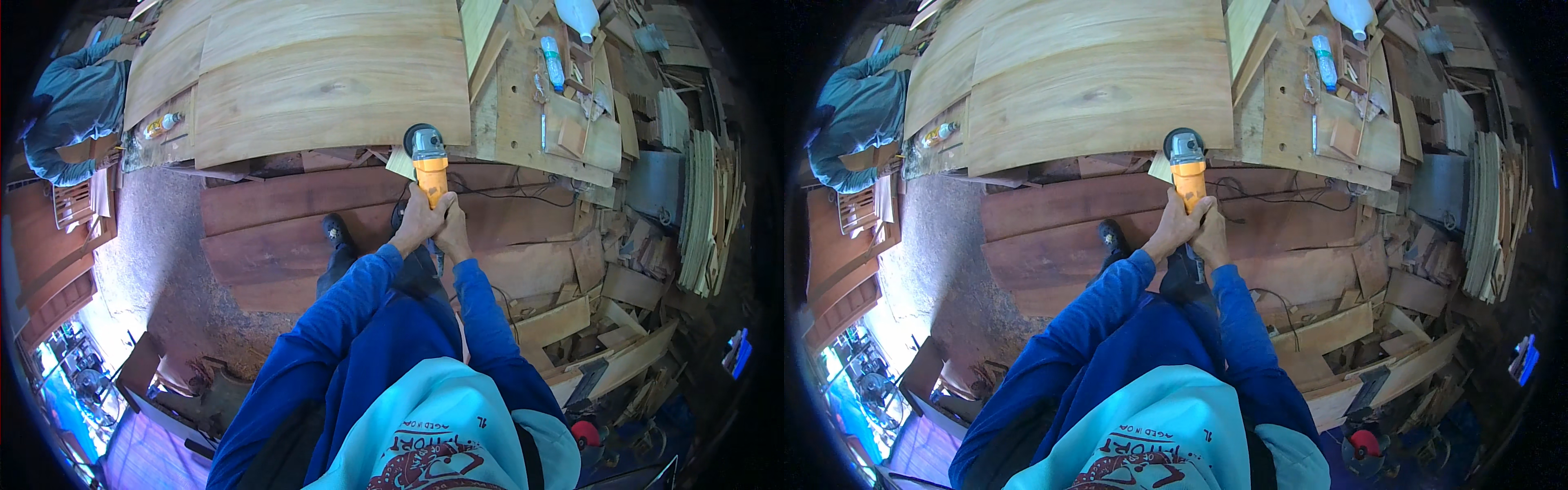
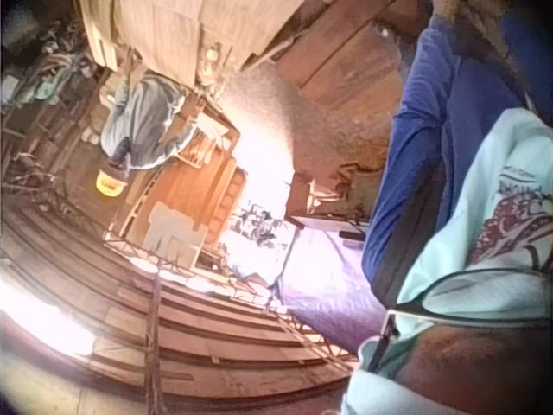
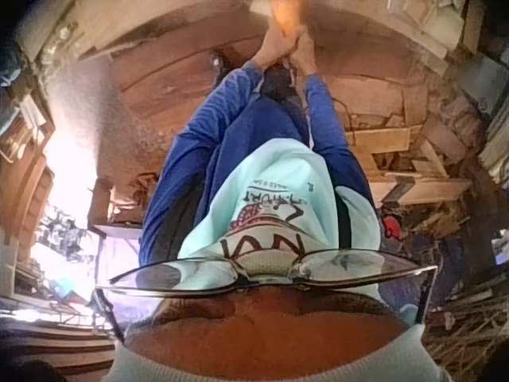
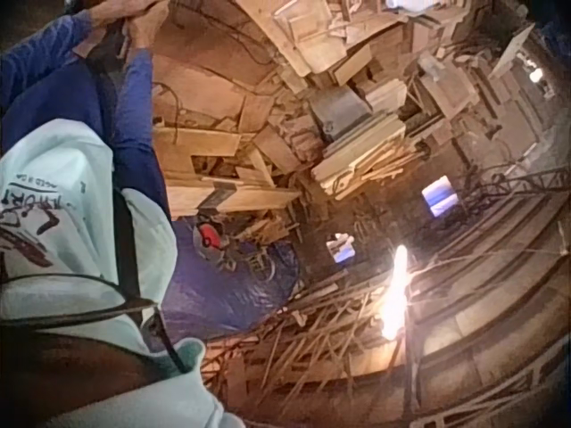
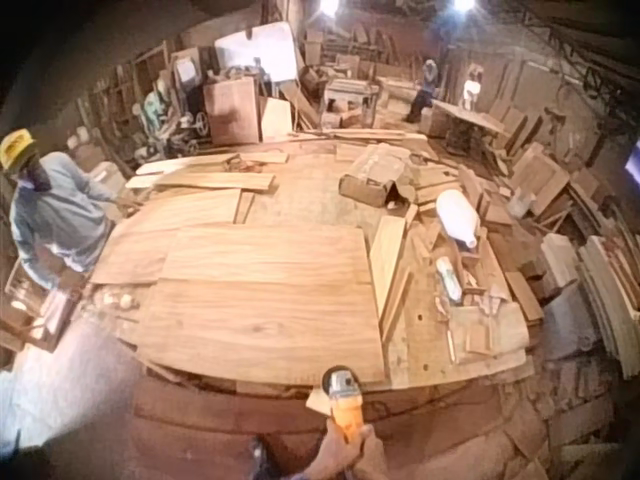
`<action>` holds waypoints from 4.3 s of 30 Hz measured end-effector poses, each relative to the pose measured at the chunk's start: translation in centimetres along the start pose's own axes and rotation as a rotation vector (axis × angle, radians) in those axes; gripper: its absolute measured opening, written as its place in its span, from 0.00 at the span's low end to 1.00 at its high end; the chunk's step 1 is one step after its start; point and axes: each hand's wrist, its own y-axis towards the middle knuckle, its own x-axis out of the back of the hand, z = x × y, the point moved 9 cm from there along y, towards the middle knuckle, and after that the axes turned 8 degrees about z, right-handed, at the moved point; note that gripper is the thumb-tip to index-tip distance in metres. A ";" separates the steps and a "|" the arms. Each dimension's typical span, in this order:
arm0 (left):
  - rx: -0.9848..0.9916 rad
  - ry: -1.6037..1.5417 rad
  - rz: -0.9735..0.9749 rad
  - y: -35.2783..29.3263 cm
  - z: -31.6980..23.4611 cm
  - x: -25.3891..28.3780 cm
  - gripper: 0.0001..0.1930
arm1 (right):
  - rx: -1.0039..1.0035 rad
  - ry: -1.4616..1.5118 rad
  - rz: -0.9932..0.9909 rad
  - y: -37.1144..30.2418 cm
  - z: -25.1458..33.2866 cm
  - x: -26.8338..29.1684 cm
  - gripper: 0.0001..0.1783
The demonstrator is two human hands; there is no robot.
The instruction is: Using an angle grinder with a sanding disc to sand wooden boards and then moving the boards in a furniture manufacturing workshop.
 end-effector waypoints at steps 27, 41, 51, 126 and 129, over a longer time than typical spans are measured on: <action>0.063 -0.235 -0.174 -2.6 3.4 9.0 0.28 | 0.157 -0.088 0.180 1.6 4.7 -8.4 0.19; 0.020 -0.009 0.069 2.0 -1.0 -1.6 0.40 | -0.010 0.027 -0.067 0.7 0.3 1.6 0.25; 0.056 -0.283 -0.132 -1.4 3.0 9.3 0.17 | 0.119 -0.047 0.164 2.7 5.2 -8.1 0.19; -0.005 -0.041 -0.012 1.4 2.7 8.0 0.35 | 0.069 0.061 0.008 2.7 4.1 -6.9 0.26; 0.035 -0.101 -0.052 0.0 2.8 11.5 0.35 | 0.143 0.031 0.077 3.2 6.7 -9.8 0.26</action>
